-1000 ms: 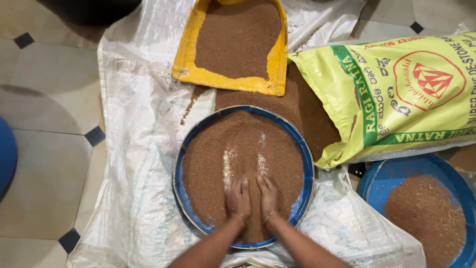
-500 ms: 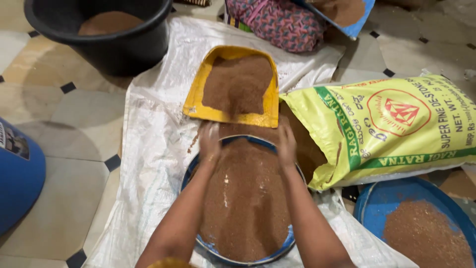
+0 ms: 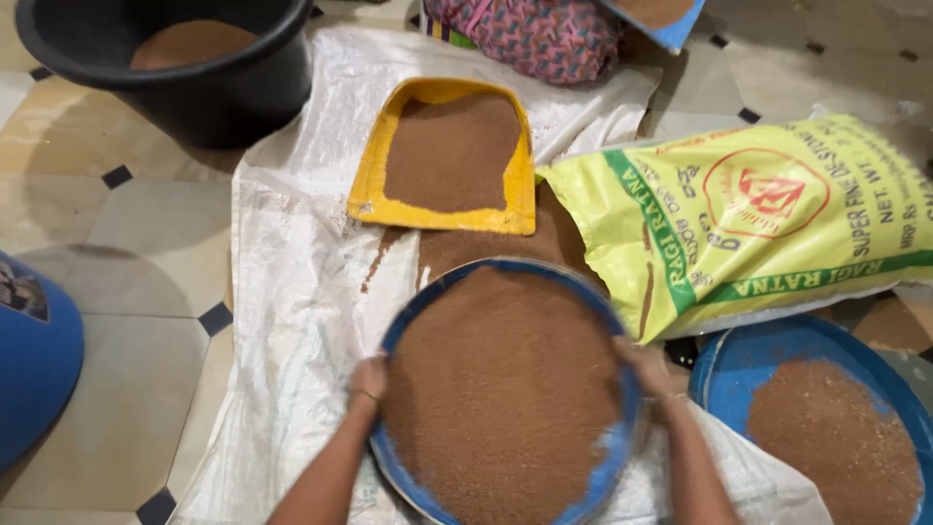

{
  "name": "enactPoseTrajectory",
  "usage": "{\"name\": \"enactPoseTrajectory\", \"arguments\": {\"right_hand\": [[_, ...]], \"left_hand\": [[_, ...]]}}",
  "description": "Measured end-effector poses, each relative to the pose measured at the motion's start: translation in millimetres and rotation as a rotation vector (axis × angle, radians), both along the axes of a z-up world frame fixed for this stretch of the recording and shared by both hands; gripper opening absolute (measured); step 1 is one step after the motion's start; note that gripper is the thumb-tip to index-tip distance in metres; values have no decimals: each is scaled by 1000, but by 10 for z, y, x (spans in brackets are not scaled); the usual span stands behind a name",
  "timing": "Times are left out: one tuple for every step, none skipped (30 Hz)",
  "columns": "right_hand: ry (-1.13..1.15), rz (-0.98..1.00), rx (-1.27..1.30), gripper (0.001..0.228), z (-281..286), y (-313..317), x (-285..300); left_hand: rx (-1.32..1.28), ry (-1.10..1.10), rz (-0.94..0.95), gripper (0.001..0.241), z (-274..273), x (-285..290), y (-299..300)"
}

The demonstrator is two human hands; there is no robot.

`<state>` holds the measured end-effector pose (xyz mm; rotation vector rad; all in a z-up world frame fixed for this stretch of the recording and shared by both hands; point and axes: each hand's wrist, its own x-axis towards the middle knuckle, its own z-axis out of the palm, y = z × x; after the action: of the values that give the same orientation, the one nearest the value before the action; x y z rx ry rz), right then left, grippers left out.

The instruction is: The person is sorting grains or seeds using a blue sieve on the floor.

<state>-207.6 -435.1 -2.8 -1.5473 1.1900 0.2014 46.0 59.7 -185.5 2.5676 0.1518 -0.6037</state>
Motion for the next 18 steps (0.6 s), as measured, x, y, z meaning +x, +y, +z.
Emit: {"name": "enactPoseTrajectory", "arguments": {"right_hand": [[-356, -60, 39, 39, 165, -277, -192], [-701, -126, 90, 33, 279, -472, -472], [-677, -138, 107, 33, 741, -271, -261], [-610, -155, 30, 36, 1302, -99, -126], [-539, -169, -47, 44, 1917, 105, -115], [-539, -173, -49, 44, 1358, -6, 104], [-477, -277, -81, 46, 853, -93, 284], [-420, -381, -113, 49, 384, -171, 524], [-424, -387, -112, 49, 343, 191, 506], [-479, -350, 171, 53, 295, 542, 490], [-530, -307, 454, 57, 236, 892, 492], [-531, -310, 457, 57, 15, 702, 171], [-539, -279, 468, 54, -218, 589, -61], [-538, -248, 486, 52, -469, 637, -283], [-537, -216, 503, 49, -428, 296, -575], [-525, -188, 525, 48, -417, 35, -895], [-514, -160, 547, 47, -501, -236, -1082], [-504, -164, 551, 47, 43, -88, -667]], "left_hand": [[-153, -172, -61, 69, -144, -145, -184], [-295, -334, -121, 65, -302, -396, -256], [-276, -309, -125, 65, 94, -403, -385], [-333, -431, -94, 62, 571, -311, -639], [-390, -552, -62, 59, 1134, -179, -932], [-392, -551, -66, 59, 1478, 53, -796], [-349, -479, -47, 58, 1877, 315, -735], [-304, -410, -32, 56, 2346, 649, -740], [-304, -414, -38, 56, 2367, 699, -492], [-202, -393, -62, 60, 2370, 746, -253], [-100, -373, -85, 64, 2363, 811, -16], [-97, -372, -88, 64, 2232, 583, 106], [-13, -200, -113, 70, 2093, 374, 236], [78, -18, -133, 77, 1951, 116, 432], [88, -9, -130, 77, 1291, -32, 608], [-26, -246, -211, 57, 731, -259, 611], [-142, -481, -293, 40, 196, -367, 280], [-138, -471, -293, 40, 398, -241, 70]]}}
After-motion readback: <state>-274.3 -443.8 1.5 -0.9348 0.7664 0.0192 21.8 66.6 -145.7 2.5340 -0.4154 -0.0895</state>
